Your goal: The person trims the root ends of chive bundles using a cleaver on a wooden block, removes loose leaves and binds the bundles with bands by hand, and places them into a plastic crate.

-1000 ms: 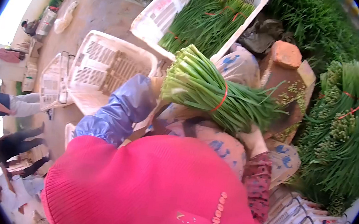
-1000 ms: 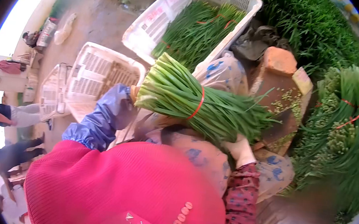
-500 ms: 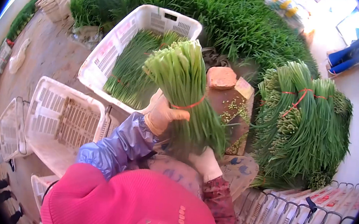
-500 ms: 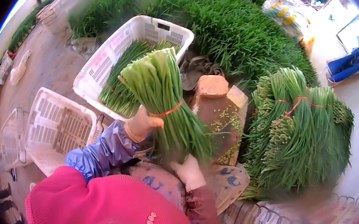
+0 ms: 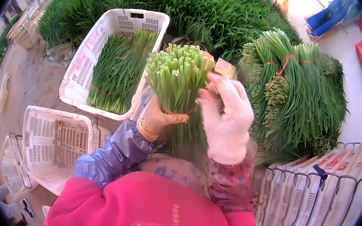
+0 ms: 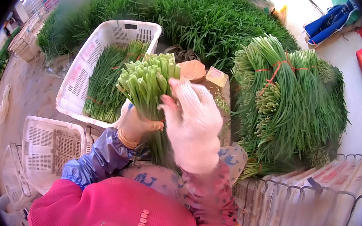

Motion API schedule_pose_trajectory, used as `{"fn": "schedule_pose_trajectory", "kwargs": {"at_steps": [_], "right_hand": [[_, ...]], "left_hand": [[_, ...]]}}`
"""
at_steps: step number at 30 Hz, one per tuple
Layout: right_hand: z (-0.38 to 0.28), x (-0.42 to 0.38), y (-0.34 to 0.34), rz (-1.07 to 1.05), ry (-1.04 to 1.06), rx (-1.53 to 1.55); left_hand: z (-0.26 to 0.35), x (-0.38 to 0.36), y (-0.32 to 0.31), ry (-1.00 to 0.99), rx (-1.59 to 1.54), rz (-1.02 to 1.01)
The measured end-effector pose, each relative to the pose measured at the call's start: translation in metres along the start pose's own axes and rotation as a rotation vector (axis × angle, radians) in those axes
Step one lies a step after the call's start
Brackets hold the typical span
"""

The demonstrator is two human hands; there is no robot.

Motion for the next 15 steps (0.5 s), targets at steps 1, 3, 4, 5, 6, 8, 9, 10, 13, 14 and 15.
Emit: {"fn": "schedule_pose_trajectory", "kwargs": {"at_steps": [1, 3, 4, 5, 6, 8, 9, 10, 13, 14, 15], "right_hand": [[0.003, 0.002, -0.005, -0.003, 0.055, -0.100], [0.013, -0.002, -0.012, -0.004, 0.106, -0.195], [0.020, -0.005, -0.011, 0.065, 0.079, -0.056], [0.023, -0.007, -0.010, 0.132, 0.051, 0.083], [0.013, -0.009, -0.007, 0.148, -0.071, 0.197], [0.028, -0.033, -0.006, 0.163, -0.124, 0.460], [0.038, -0.050, -0.009, 0.237, -0.272, 0.722], [0.049, -0.060, -0.017, 0.098, -0.412, 1.140], [0.050, -0.103, -0.003, -0.529, -1.118, 1.328], [0.046, -0.108, 0.002, -0.905, -1.207, 1.223], [0.033, -0.108, 0.007, -1.279, -1.269, 1.083]], "left_hand": [[0.000, -0.002, -0.003, -0.042, 0.018, -0.006], [0.000, -0.006, -0.008, -0.009, -0.082, -0.010], [0.001, -0.006, -0.008, -0.022, -0.069, 0.003], [0.004, -0.005, -0.009, -0.036, -0.059, 0.017], [0.014, -0.004, -0.013, -0.077, -0.092, 0.019], [0.011, -0.005, -0.009, -0.045, -0.093, 0.048], [0.010, -0.003, -0.007, -0.022, -0.092, 0.070], [0.017, -0.003, -0.007, 0.004, -0.116, 0.056], [0.014, 0.001, -0.002, -0.054, -0.141, 0.106], [0.015, 0.001, 0.000, -0.010, -0.169, 0.090], [0.018, 0.002, -0.001, -0.008, -0.171, 0.093]]}}
Point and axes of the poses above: each hand's wrist, its own x-axis towards the middle knuckle, its own y-axis out of the back of the hand, z = x × y, the point moved 4 cm from there along x, towards the middle knuckle, and after that the axes turned 12 degrees about x, right-handed, at the moved point
